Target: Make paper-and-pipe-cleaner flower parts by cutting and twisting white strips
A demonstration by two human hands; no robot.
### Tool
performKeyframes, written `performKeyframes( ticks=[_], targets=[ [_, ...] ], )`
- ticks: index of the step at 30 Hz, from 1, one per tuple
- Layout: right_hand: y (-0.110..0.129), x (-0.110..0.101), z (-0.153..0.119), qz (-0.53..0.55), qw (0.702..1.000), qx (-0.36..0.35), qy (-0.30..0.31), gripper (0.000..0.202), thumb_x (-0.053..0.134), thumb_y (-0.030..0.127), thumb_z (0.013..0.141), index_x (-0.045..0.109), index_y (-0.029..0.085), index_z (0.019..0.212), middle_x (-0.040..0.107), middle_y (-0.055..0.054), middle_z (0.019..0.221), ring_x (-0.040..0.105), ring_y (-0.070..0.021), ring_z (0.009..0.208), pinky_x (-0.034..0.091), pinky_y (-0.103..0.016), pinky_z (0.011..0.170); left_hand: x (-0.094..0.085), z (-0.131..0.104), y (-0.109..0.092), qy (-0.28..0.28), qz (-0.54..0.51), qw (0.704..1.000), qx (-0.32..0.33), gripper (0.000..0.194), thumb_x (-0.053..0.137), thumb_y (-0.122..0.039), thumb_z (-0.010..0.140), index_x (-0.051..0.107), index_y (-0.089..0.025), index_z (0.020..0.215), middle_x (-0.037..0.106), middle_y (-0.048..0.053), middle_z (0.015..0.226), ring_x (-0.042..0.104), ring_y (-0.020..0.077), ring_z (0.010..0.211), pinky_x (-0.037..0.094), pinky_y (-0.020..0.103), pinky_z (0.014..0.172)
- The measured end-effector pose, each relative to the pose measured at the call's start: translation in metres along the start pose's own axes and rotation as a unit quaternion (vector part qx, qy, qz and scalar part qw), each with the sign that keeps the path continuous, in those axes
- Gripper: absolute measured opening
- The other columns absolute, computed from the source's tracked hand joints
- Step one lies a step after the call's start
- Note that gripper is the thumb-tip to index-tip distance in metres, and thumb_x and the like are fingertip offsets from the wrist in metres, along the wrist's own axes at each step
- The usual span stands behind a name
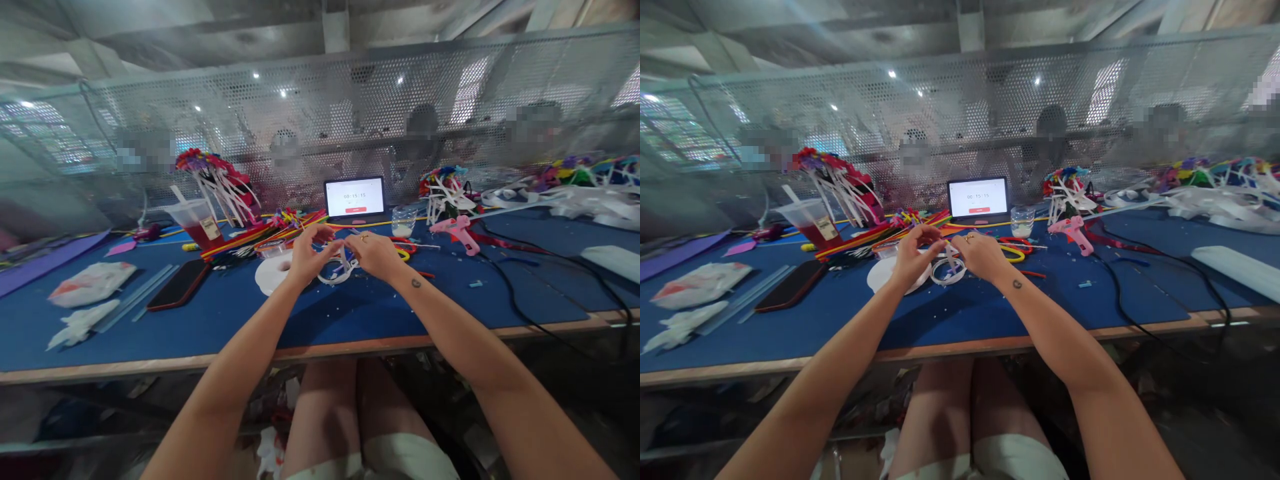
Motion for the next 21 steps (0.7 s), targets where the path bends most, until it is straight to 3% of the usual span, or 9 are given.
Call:
performKeyframes(
  ticks=[3,6,10,15,21],
  targets=[
    [0.001,-0.002,0.0,-0.036,0.999,0.003,-0.007,0.025,0.034,0.018,0.089,0.059,0.016,0.09,0.064,-0.007,0.074,0.053,-0.0162,0.075,0.027,-0.026,0.058,0.01,-0.003,0.014,0.02,-0.156,0.978,-0.137,0.028,0.064,-0.043,0.07,0.06,-0.016,0.074,0.06,0.001,0.067,0.056,0.0101,0.061,0.045,0.025,0.063],
    [0.002,-0.004,0.0,-0.072,0.997,0.019,0.003,0.026,0.034,0.018,0.089,0.059,0.017,0.089,0.063,-0.007,0.071,0.052,-0.0161,0.072,0.023,-0.027,0.054,0.021,-0.007,0.021,0.066,-0.24,0.944,-0.218,0.03,0.071,-0.041,0.062,0.059,-0.014,0.069,0.06,-0.001,0.061,0.056,0.0092,0.056,0.045,0.023,0.06],
    [0.003,-0.004,0.0,-0.092,0.995,0.027,0.01,0.026,0.034,0.017,0.088,0.059,0.019,0.089,0.063,-0.006,0.071,0.051,-0.0155,0.071,0.019,-0.027,0.051,0.027,-0.01,0.022,0.049,-0.294,0.92,-0.256,0.032,0.077,-0.037,0.054,0.056,-0.014,0.062,0.058,-0.002,0.057,0.056,0.0083,0.055,0.044,0.021,0.057],
    [0.002,-0.004,-0.001,-0.091,0.995,0.027,-0.003,0.026,0.035,0.016,0.088,0.06,0.019,0.088,0.063,-0.005,0.07,0.05,-0.0149,0.07,0.019,-0.027,0.052,0.03,-0.013,0.019,0.033,-0.347,0.887,-0.303,0.029,0.078,-0.031,0.054,0.057,-0.014,0.064,0.059,-0.002,0.057,0.057,0.0083,0.055,0.045,0.021,0.058],
    [0.002,-0.004,-0.001,-0.109,0.994,0.024,-0.011,0.024,0.037,0.014,0.086,0.061,0.019,0.085,0.062,-0.005,0.065,0.049,-0.0146,0.068,0.019,-0.027,0.052,0.032,-0.014,0.019,-0.003,-0.366,0.873,-0.321,0.024,0.078,-0.024,0.053,0.06,-0.012,0.063,0.059,-0.001,0.054,0.055,0.0074,0.051,0.044,0.02,0.056]
  ],
)
Point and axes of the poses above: each hand's wrist, its own z-axis towards the middle knuckle, its own x-axis out of the palm, y = z × x, the point moved 2 cm from there along z, towards the middle knuckle
